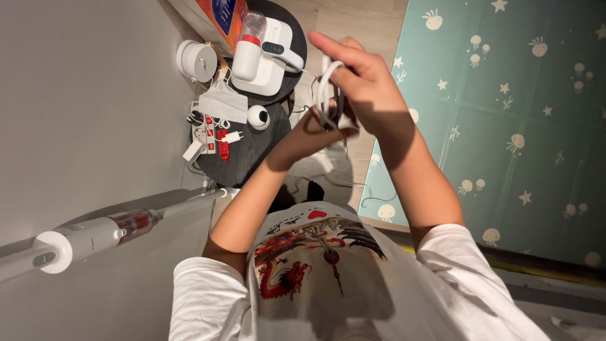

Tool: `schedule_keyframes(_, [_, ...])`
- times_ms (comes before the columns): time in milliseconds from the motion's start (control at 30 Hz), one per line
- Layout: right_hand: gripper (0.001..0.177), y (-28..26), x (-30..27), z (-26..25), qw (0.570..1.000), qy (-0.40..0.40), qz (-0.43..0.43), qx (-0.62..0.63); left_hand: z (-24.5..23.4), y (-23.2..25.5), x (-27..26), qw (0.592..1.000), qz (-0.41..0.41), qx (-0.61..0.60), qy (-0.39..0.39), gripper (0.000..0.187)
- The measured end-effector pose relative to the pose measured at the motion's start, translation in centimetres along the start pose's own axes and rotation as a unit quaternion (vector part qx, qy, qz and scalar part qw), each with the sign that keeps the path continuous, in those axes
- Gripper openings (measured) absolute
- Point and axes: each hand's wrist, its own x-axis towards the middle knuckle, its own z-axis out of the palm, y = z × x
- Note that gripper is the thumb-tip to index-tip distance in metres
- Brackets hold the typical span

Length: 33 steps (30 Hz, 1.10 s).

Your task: The person adjusts a mesh screen on a crib, then coils a white power cord on a small table. Finally, they use a cordless stick vacuum to clean the floor area around the crib and a play mat.

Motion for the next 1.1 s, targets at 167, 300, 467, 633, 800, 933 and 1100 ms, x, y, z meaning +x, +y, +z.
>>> schedule_keyframes(167, [0.055, 5.6, 1.2, -3.6, 0.972, 0.037, -0.201, -0.115, -1.7, 2.3, 1.5, 0.986, -0.037, 0.145, 0.068, 0.035])
schedule_keyframes(300, [0.066, 17.7, 1.6, -5.5, 0.989, 0.077, -0.123, 0.025, -3.6, 4.0, 1.3, 0.982, 0.083, 0.143, 0.092, 0.047])
schedule_keyframes(467, [0.050, 36.0, -4.5, -0.2, 0.978, -0.105, 0.176, 0.041, -5.9, 7.2, 1.3, 0.962, 0.182, 0.046, 0.197, 0.041])
schedule_keyframes(633, [0.032, 41.0, -8.8, -0.4, 0.963, -0.108, 0.237, -0.075, -10.2, 8.1, -0.8, 0.873, 0.264, -0.031, 0.409, 0.040])
schedule_keyframes(800, [0.019, 29.2, -9.5, -6.2, 0.965, 0.065, -0.048, -0.251, -13.9, 4.5, -3.2, 0.827, 0.234, 0.096, 0.503, 0.043])
schedule_keyframes(933, [0.013, 14.8, -8.6, -8.6, 0.952, 0.131, 0.078, -0.266, -14.6, 0.1, -4.2, 0.841, 0.074, 0.217, 0.490, 0.045])
schedule_keyframes(1100, [0.014, 3.6, -6.1, -6.7, 0.976, 0.113, -0.044, -0.179, -10.4, -2.9, -2.0, 0.919, -0.006, 0.190, 0.345, 0.030])
